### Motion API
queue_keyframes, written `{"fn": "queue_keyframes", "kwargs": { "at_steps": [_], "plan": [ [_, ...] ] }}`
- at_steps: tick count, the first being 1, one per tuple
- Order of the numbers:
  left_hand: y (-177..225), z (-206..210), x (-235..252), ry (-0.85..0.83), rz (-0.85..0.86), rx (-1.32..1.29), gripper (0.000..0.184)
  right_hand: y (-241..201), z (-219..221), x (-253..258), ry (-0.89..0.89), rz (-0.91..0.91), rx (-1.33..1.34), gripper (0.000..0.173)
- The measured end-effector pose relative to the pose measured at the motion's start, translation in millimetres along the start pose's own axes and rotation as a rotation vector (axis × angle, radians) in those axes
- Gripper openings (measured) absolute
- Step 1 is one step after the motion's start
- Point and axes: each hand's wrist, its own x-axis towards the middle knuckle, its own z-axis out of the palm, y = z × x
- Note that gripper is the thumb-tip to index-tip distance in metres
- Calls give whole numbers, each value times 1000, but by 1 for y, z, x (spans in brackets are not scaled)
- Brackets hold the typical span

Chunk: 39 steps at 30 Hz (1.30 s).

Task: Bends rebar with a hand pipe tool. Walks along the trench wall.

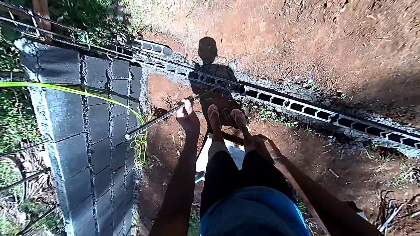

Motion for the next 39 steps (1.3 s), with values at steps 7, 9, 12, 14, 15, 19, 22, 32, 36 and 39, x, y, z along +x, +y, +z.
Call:
{"fn": "queue_keyframes", "kwargs": {
  "at_steps": [7, 9, 12, 14, 15, 19, 22, 32, 36, 39],
  "plan": [
    [-14, 26, 10, 27, -9, 47, 22, -14, -7, 8, -2, -41, -8, 35],
    [-21, 32, 8, 8, -5, 17, 22, -15, -7, 10, 1, -35, 1, 35],
    [-30, 41, 1, -21, -12, 4, 21, -16, -8, 10, 0, -36, -15, 36],
    [-35, 44, -3, -72, -40, 101, 26, -17, -9, 9, 6, -42, -13, 36],
    [-37, 44, -5, -105, -37, 170, 31, -19, -10, 9, 14, -47, -13, 36],
    [-33, 47, -14, -214, 59, 259, 29, -29, -20, 2, 54, -134, 6, 36],
    [-35, 40, -29, -382, 99, 288, 29, -59, -26, -11, 221, -276, 112, 40],
    [-38, 51, -74, -558, 110, 511, 25, -142, -59, -33, 415, -692, 95, 41],
    [30, 50, -67, -736, -198, 604, 44, -148, -71, -31, 466, -677, 33, 31],
    [11, 56, -87, -638, -290, 531, 55, -159, -87, -35, 444, -567, -122, 30]
  ]
}}
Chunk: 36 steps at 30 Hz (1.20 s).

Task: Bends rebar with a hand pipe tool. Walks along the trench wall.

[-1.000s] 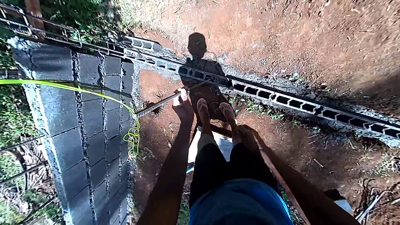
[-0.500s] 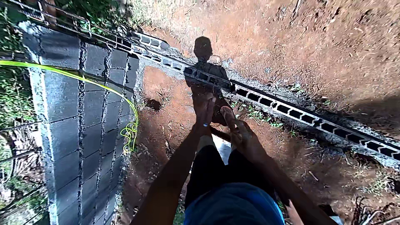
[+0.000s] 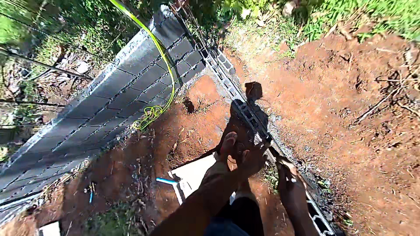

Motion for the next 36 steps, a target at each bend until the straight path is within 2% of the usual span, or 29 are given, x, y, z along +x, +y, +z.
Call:
{"fn": "queue_keyframes", "kwargs": {
  "at_steps": [2, 4, 6, 9, 14, 16, 20, 23, 26, 31, 36],
  "plan": [
    [-7, 6, -3, 65, -19, -50, 54, -3, -11, 21, -72, 7, -72, 33],
    [-17, 8, -6, 96, -7, -89, 46, -11, -21, 46, -63, -26, -85, 35],
    [-25, 0, -17, 41, 1, -108, 41, -17, -26, 62, -16, -77, -43, 33],
    [-30, -10, -34, -105, -77, -136, 38, -18, -37, 70, 55, -151, 29, 32],
    [-57, 3, -24, -84, -130, -193, 39, -25, -42, 75, 179, -105, 90, 29],
    [-50, 6, -19, -66, -135, -212, 42, -24, -38, 74, 256, -113, 91, 27],
    [-1, -16, -8, -109, -151, -290, 61, -20, -25, 74, 370, -173, 207, 20],
    [20, -3, 17, -46, -115, -433, 72, -24, -16, 76, 464, -148, 293, 17],
    [39, 3, 34, 13, -74, -506, 69, -32, -10, 81, 534, -84, 395, 13],
    [54, -2, 46, 67, -108, -547, 71, -32, -10, 88, 537, -34, 403, 10],
    [48, -7, 52, 133, -106, -562, 70, -29, -13, 91, 427, -88, 348, 13]
  ]
}}
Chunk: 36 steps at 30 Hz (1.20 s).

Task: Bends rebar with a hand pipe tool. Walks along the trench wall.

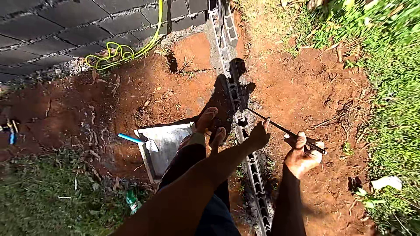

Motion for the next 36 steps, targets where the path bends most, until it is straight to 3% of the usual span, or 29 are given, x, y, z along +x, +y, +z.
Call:
{"fn": "queue_keyframes", "kwargs": {
  "at_steps": [6, 11, 22, 29, 36],
  "plan": [
    [0, 3, 9, 50, 55, -46, 58, 4, 1, -1, -95, -63, -228, 25],
    [1, -1, 14, 94, 65, -31, 47, -3, 6, -1, -118, -57, -265, 26],
    [6, -12, 15, 118, 22, -16, 45, -14, 18, 1, -169, -90, -261, 22],
    [16, -22, 13, 42, -86, -44, 48, -15, 17, 2, -179, -71, -253, 24],
    [16, -29, 10, 30, -36, -7, 48, -16, 19, 0, -166, -81, -252, 27]
  ]
}}
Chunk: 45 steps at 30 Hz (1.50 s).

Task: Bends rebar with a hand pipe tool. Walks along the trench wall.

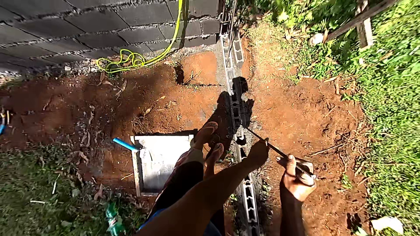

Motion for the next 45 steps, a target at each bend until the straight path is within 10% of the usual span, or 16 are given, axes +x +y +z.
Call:
{"fn": "queue_keyframes", "kwargs": {
  "at_steps": [45],
  "plan": [
    [-14, -2, 13, -2, -75, -140, 53, 8, 7, 14, -134, -38, -95, 26]
  ]
}}
